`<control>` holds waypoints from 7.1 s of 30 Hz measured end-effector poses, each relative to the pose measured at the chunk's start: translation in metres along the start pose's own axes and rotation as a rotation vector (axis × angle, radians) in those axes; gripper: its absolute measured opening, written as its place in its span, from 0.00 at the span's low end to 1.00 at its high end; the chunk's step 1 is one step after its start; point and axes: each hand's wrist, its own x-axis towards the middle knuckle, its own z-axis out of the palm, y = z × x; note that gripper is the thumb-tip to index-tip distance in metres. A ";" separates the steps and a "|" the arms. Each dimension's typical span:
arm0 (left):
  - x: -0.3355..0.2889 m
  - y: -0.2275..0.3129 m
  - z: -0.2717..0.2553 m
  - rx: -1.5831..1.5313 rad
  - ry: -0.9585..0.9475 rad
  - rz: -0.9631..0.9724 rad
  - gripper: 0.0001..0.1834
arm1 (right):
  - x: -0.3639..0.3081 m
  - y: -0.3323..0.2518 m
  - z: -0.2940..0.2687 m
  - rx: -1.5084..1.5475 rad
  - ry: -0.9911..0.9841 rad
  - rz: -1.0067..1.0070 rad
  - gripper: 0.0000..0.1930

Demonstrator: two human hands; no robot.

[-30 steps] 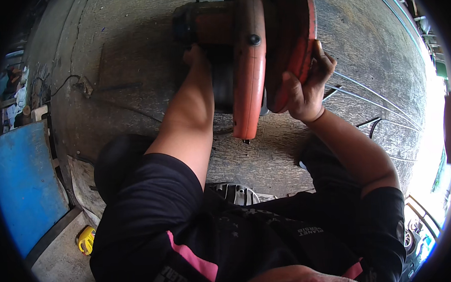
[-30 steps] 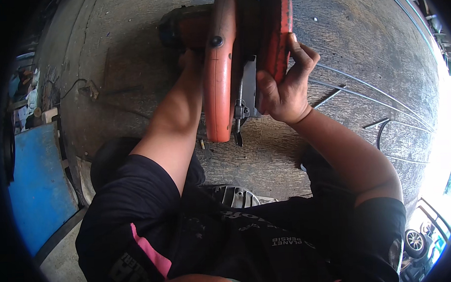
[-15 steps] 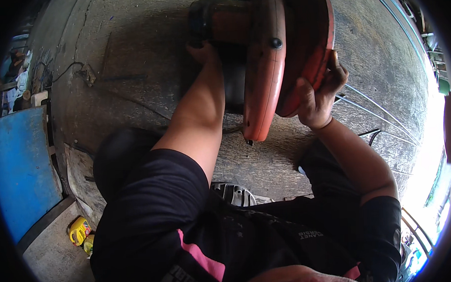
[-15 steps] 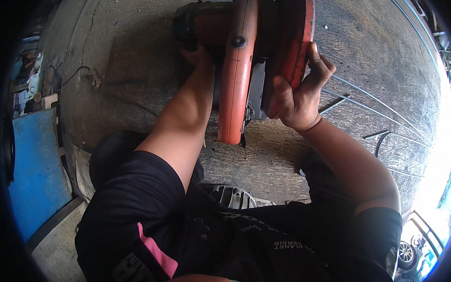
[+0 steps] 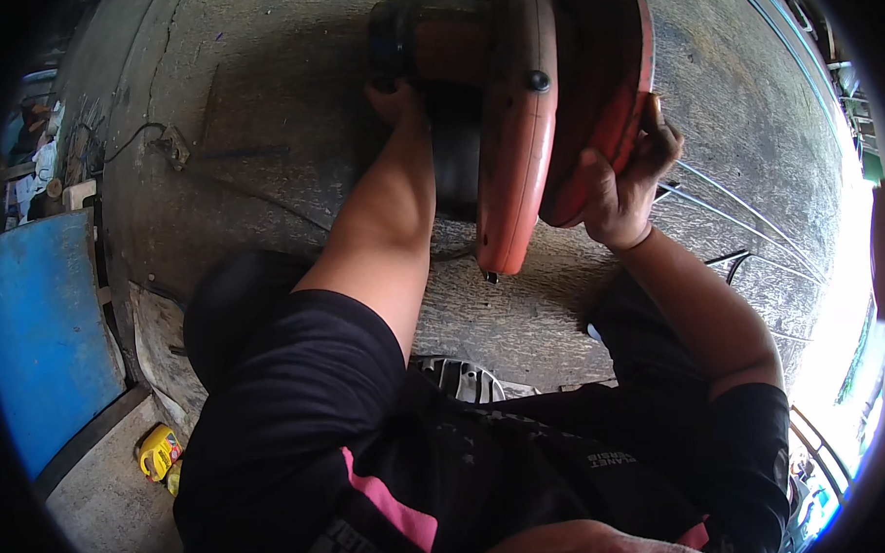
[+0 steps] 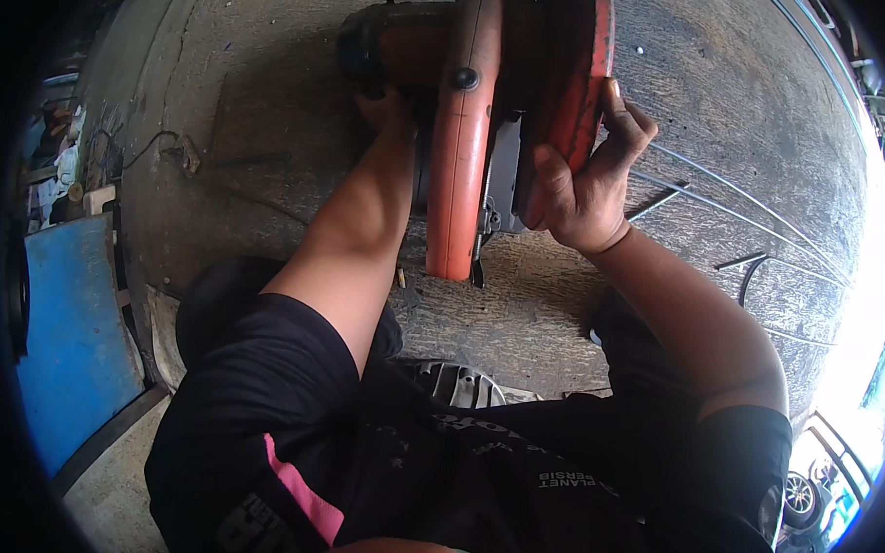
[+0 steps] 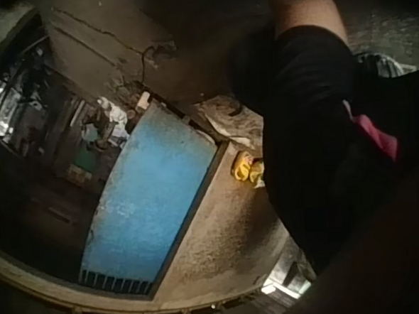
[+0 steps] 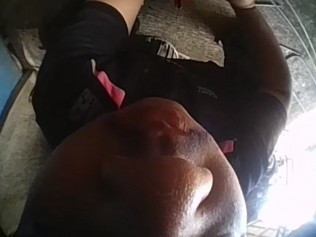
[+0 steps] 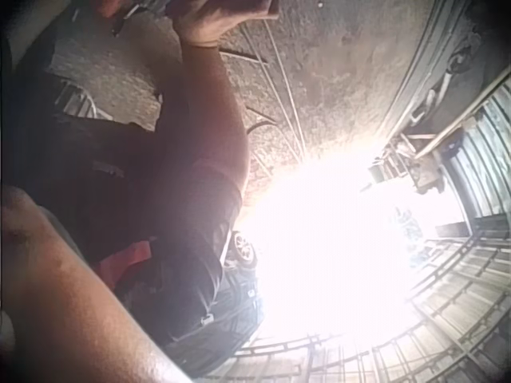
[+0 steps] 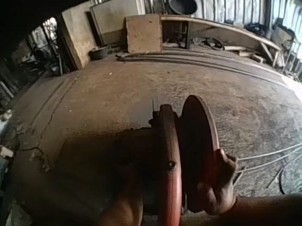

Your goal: Use a metal chop saw to cut a small metal tube to a specific length.

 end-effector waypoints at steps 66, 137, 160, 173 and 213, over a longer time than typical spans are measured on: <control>0.003 0.004 -0.010 0.011 -0.097 -0.053 0.24 | 0.002 -0.003 -0.001 -0.101 0.016 -0.027 0.41; 0.017 -0.022 -0.011 -0.009 -0.068 -0.025 0.29 | -0.006 -0.001 -0.004 -0.034 -0.008 0.067 0.42; 0.017 -0.024 -0.009 0.059 -0.018 0.001 0.28 | -0.003 -0.008 -0.004 -0.068 -0.021 0.070 0.40; 0.017 -0.022 -0.008 0.096 -0.006 0.021 0.28 | -0.001 -0.009 -0.004 -0.072 -0.042 0.043 0.39; 0.013 -0.011 -0.012 -0.100 -0.130 -0.152 0.21 | 0.196 -0.025 -0.033 -0.182 0.041 0.183 0.16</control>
